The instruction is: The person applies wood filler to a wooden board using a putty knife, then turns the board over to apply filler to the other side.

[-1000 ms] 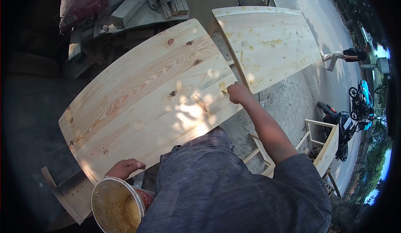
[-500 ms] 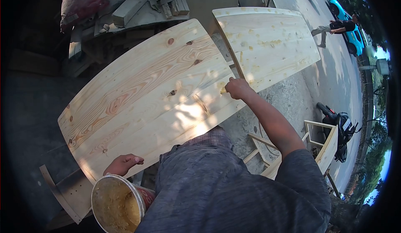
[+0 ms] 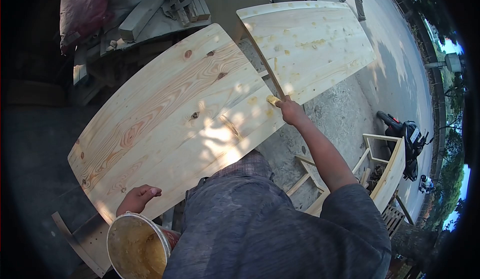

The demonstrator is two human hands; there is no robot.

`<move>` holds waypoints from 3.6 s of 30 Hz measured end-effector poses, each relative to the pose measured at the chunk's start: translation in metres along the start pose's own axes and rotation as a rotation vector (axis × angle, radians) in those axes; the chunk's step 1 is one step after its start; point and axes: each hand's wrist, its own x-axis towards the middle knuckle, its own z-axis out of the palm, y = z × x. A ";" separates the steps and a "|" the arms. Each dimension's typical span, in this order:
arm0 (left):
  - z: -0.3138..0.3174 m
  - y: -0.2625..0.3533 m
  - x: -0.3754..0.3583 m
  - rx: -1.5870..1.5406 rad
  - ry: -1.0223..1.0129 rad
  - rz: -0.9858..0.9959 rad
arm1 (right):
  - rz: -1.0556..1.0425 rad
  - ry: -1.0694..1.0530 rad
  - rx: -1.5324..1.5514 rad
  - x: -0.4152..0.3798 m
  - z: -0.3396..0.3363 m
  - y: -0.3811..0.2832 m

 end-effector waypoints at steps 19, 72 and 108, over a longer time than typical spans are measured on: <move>0.018 0.025 0.006 -0.044 0.035 -0.039 | -0.139 -0.127 -0.202 0.028 -0.037 -0.007; 0.150 0.082 0.008 -0.336 0.244 -0.083 | -0.699 -0.077 -0.362 0.146 -0.093 0.001; 0.138 0.056 0.000 -0.397 0.307 -0.070 | -0.689 -0.030 -0.486 0.161 -0.096 -0.027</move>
